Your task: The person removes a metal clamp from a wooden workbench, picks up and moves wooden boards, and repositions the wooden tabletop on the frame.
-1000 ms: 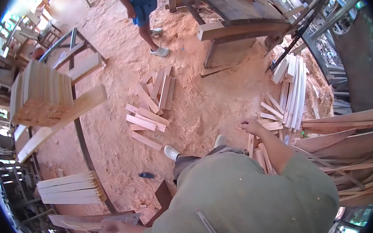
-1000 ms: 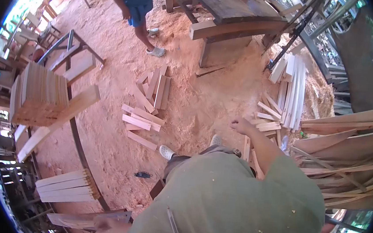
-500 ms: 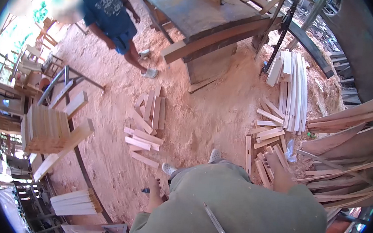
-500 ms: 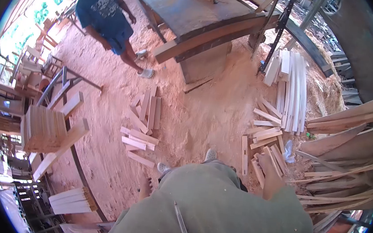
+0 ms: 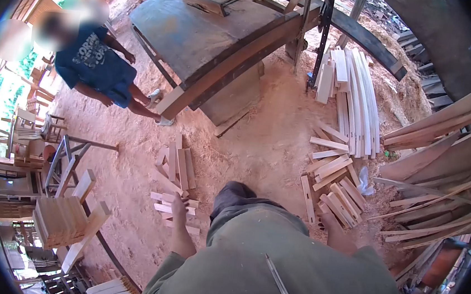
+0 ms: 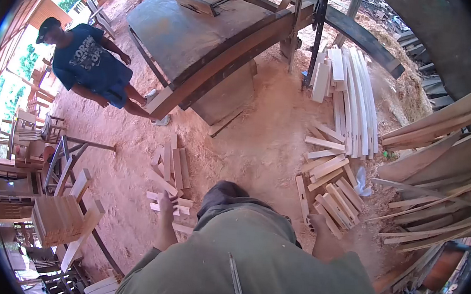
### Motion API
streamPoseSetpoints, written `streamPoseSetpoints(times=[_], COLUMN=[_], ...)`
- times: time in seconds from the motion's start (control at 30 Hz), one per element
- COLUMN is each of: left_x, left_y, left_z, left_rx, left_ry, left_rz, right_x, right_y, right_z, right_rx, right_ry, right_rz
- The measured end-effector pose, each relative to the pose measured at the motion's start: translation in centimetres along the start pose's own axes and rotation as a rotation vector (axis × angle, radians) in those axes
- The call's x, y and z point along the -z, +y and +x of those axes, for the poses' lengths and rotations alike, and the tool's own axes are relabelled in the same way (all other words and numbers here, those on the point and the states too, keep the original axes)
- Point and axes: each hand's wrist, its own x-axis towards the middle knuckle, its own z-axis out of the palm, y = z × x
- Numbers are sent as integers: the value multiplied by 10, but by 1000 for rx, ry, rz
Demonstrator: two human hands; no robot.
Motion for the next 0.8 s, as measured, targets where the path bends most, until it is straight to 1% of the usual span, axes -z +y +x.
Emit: streamPoseSetpoints(times=[0.03,0.07,0.1,0.13,0.17,0.2,0.23,0.27,0.3,0.33,0.37,0.4,0.47,0.5,0.53,0.57,0.6,0.63,0.67,0.7,0.73,0.8], left_x=[-10,-14,-16,-15,-29,-14,-22,-40,-45,-56,-65,-79,-108,-126,-150,-164,-182,-198,-209,-216,-214,-210], left_y=[28,42,59,80,114,109,148,199,223,258,281,314,354,378,396,413,427,428,417,411,413,418], left_z=[-5,11,29,42,38,105,99,78,109,109,129,124,171,171,178,184,187,203,227,245,243,223], left_rx=[-39,-46,-9,-1,-72,-55,-140,-204,-308,-310,-427,-379,-396,-333,-341,-220,-55,-49,-123,-194,-190,-185], left_ry=[30,36,45,-2,116,114,175,310,444,481,518,389,310,173,203,119,73,32,101,168,177,122], left_rz=[10,-86,-185,-228,-332,-442,-444,-473,-568,-587,-663,-738,-816,-815,-746,-690,-642,-666,-478,-290,-289,-133], right_x=[1,1,0,3,3,3,4,5,4,9,16,20,28,34,38,40,50,52,55,57,59,61], right_y=[-11,-22,-35,-55,-68,-81,-99,-117,-127,-142,-154,-165,-190,-216,-249,-275,-289,-312,-345,-386,-410,-455], right_z=[0,-1,-3,-13,-11,-7,-3,-5,-2,2,4,8,22,19,2,-7,21,16,6,-25,-24,-23], right_rx=[41,81,120,178,172,183,200,206,212,197,174,175,54,60,83,104,122,230,337,369,407,515], right_ry=[-23,-47,-69,-97,-86,-90,-95,-58,-50,-68,-83,-65,-89,-79,-83,-90,-43,-1,40,51,102,141], right_rz=[25,50,76,101,96,160,219,234,213,252,286,261,153,141,77,14,78,185,295,314,335,435])
